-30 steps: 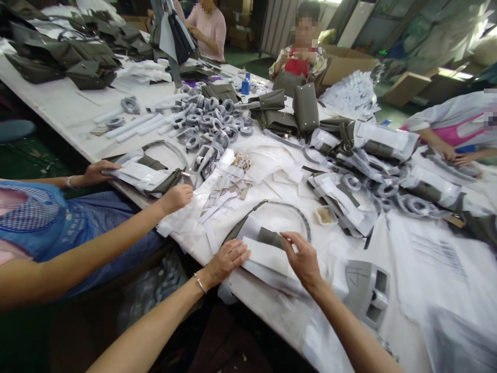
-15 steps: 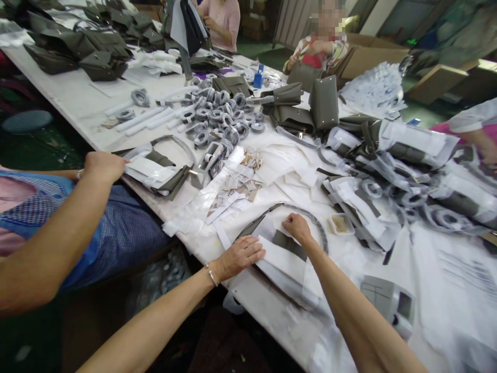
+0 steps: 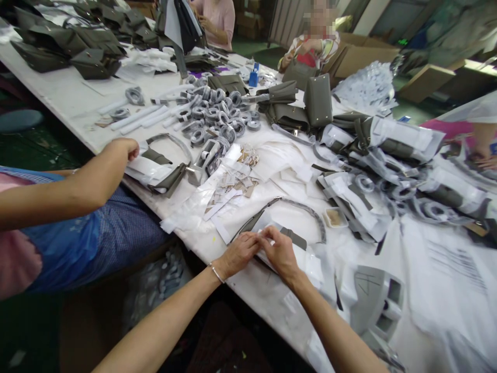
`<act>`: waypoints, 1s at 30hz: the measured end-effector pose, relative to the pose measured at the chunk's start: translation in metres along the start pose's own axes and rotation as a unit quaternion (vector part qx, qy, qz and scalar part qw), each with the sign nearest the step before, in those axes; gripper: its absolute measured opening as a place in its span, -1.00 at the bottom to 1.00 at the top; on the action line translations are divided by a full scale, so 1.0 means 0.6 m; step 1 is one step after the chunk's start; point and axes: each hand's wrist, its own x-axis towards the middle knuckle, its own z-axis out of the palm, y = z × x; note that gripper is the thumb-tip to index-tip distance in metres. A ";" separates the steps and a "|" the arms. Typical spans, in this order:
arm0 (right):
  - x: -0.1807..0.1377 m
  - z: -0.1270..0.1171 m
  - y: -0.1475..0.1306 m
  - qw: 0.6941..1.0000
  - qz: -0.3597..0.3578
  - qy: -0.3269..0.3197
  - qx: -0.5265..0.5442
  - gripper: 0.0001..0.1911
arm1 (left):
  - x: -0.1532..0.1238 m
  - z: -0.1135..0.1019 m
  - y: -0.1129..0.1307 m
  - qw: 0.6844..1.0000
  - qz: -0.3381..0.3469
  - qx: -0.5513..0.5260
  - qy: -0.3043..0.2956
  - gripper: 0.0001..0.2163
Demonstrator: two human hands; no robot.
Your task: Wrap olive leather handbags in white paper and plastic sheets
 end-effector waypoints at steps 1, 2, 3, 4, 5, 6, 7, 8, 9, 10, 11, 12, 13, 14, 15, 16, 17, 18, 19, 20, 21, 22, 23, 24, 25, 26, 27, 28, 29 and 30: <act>-0.015 0.005 0.000 1.000 -0.012 -0.014 -0.002 -0.81 | -0.003 0.001 0.002 1.000 -0.004 -0.009 -0.005 -0.71; -0.029 0.008 0.003 1.000 -0.015 -0.017 -0.004 -0.81 | -0.006 0.002 0.003 1.000 -0.009 -0.016 -0.010 -0.69; -0.042 0.009 0.008 1.000 -0.012 -0.010 -0.007 -0.81 | -0.011 0.003 0.006 1.000 -0.016 -0.021 -0.014 -0.68; -0.054 0.008 0.014 1.000 -0.005 0.000 -0.012 -0.81 | -0.016 0.004 0.009 0.999 -0.024 -0.025 -0.015 -0.68; -0.065 0.006 0.022 1.000 -0.002 0.010 -0.017 -0.82 | -0.021 0.006 0.012 0.999 -0.035 -0.028 -0.012 -0.66; -0.075 0.004 0.028 1.000 -0.009 0.016 -0.025 -0.83 | -0.026 0.008 0.015 0.998 -0.046 -0.033 -0.005 -0.64; -0.085 0.002 0.034 0.999 -0.026 0.017 -0.033 -0.85 | -0.029 0.010 0.018 0.998 -0.058 -0.037 0.004 -0.61; -0.094 0.002 0.038 0.998 -0.050 0.012 -0.041 -0.87 | -0.032 0.012 0.020 0.997 -0.067 -0.039 0.011 -0.58; -0.103 0.002 0.039 0.996 -0.075 0.005 -0.049 -0.88 | -0.033 0.014 0.022 0.997 -0.069 -0.036 0.014 -0.55; -0.110 0.003 0.039 0.994 -0.098 -0.004 -0.055 -0.90 | -0.034 0.015 0.024 0.997 -0.064 -0.029 0.012 -0.54; -0.116 0.004 0.036 0.991 -0.117 -0.015 -0.058 -0.90 | -0.034 0.017 0.024 0.998 -0.052 -0.017 0.009 -0.55; -0.119 0.002 0.032 0.989 -0.131 -0.029 -0.058 -0.90 | -0.034 0.018 0.023 0.999 -0.035 -0.003 0.006 -0.57; -0.119 -0.002 0.028 0.988 -0.140 -0.043 -0.055 -0.90 | -0.035 0.019 0.022 1.000 -0.015 0.011 0.006 -0.61; -0.115 -0.012 0.024 0.987 -0.142 -0.049 -0.048 -0.89 | -0.035 0.020 0.021 1.000 0.001 0.026 0.008 -0.65; -0.108 -0.027 0.023 0.989 -0.135 -0.039 -0.041 -0.87 | -0.037 0.022 0.019 0.999 0.014 0.040 0.012 -0.67; -0.096 -0.048 0.026 0.993 -0.113 -0.009 -0.036 -0.85 | -0.038 0.024 0.018 0.998 0.021 0.055 0.017 -0.68; -0.081 -0.073 0.034 0.995 -0.077 0.044 -0.036 -0.82 | -0.040 0.027 0.017 0.997 0.025 0.068 0.022 -0.68; -0.063 -0.102 0.048 0.992 -0.035 0.110 -0.041 -0.78 | -0.042 0.030 0.016 0.996 0.027 0.079 0.027 -0.67; -0.044 -0.133 0.068 0.983 0.014 0.173 -0.053 -0.73 | -0.044 0.033 0.016 0.995 0.029 0.088 0.033 -0.67; -0.024 -0.164 0.093 0.971 0.053 0.220 -0.074 -0.67 | -0.045 0.035 0.017 0.994 0.029 0.093 0.042 -0.66; -0.004 -0.192 0.123 0.962 0.079 0.238 -0.106 -0.61 | -0.046 0.038 0.018 0.994 0.026 0.095 0.052 -0.66; 0.014 -0.217 0.156 0.957 0.104 0.231 -0.144 -0.58 | -0.046 0.040 0.019 0.993 0.022 0.096 0.060 -0.66; 0.030 -0.237 0.190 0.951 0.137 0.206 -0.187 -0.55 | -0.046 0.041 0.020 0.993 0.017 0.095 0.065 -0.66; 0.042 -0.250 0.223 0.941 0.172 0.170 -0.237 -0.53 | -0.046 0.043 0.021 0.993 0.011 0.093 0.068 -0.66; 0.052 -0.257 0.253 0.928 0.203 0.132 -0.285 -0.50 | -0.045 0.044 0.022 0.994 0.005 0.091 0.069 -0.66; 0.059 -0.259 0.279 0.912 0.226 0.095 -0.330 -0.49 | -0.045 0.045 0.023 0.994 -0.001 0.088 0.069 -0.66; 0.064 -0.256 0.299 0.896 0.236 0.064 -0.371 -0.47 | -0.044 0.047 0.023 0.994 -0.005 0.084 0.070 -0.66; 0.067 -0.250 0.315 0.882 0.234 0.040 -0.407 -0.47 | -0.044 0.049 0.022 0.994 -0.008 0.080 0.072 -0.66; 0.069 -0.243 0.325 0.871 0.221 0.023 -0.438 -0.48 | -0.044 0.052 0.022 0.994 -0.011 0.077 0.074 -0.67; 0.071 -0.237 0.331 0.862 0.202 0.015 -0.464 -0.50 | -0.045 0.055 0.021 0.994 -0.014 0.074 0.076 -0.67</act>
